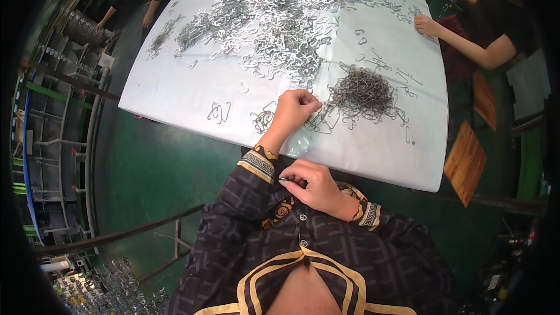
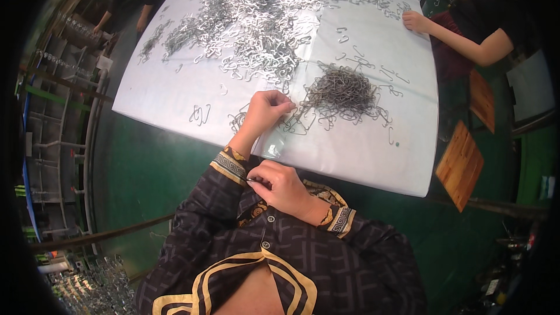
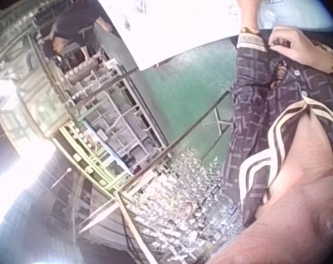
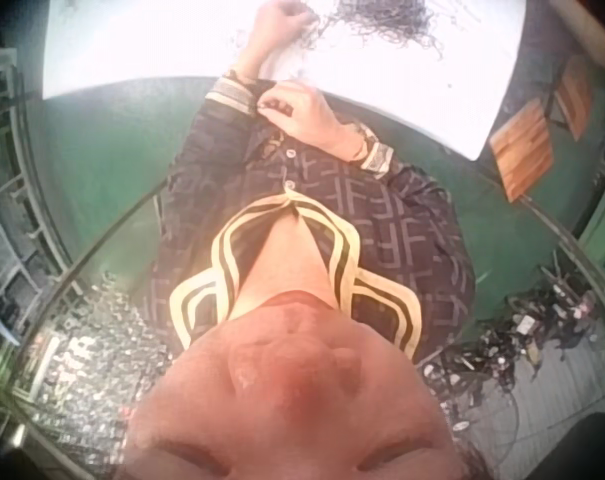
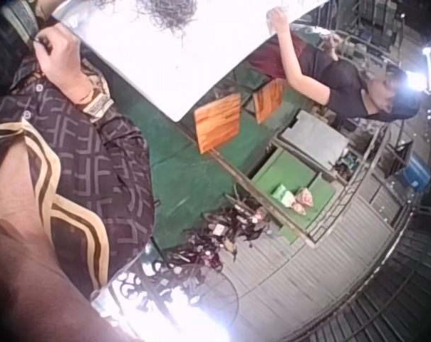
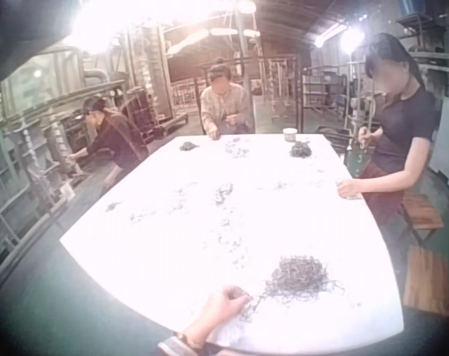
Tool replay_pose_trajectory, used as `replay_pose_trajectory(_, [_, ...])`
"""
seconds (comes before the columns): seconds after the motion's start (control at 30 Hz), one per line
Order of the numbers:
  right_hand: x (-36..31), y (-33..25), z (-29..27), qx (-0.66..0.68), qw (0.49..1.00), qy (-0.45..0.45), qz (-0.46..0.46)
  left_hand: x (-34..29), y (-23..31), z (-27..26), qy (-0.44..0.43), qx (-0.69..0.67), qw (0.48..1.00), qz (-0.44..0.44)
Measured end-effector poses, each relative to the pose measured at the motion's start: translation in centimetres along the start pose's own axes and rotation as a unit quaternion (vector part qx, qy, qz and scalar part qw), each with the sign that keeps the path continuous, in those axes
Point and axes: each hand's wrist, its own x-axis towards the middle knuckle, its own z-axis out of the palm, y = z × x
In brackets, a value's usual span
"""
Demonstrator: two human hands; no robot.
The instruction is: The person picks up metal hooks from a table, joins several together by hand, and hangs the resulting chain of hooks onto a metal rack.
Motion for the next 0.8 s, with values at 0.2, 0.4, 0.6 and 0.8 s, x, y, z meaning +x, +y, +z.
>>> replay_pose_trajectory(0.2, [0.1,-0.2,-0.3,-0.008,0.999,0.024,0.045,-4.5,2.1,-4.0,-0.03,-0.223,0.974,0.008])
replay_pose_trajectory(0.4, [0.4,0.4,-0.2,-0.013,0.996,0.046,0.073,-12.8,2.4,-7.2,-0.061,-0.138,0.984,0.09])
replay_pose_trajectory(0.6, [0.9,0.0,0.2,-0.015,0.997,0.037,0.066,-15.7,1.8,-7.0,-0.044,-0.092,0.992,0.069])
replay_pose_trajectory(0.8, [0.9,0.1,0.5,-0.007,0.997,0.035,0.063,-15.9,1.5,-6.4,0.009,-0.091,0.99,0.107])
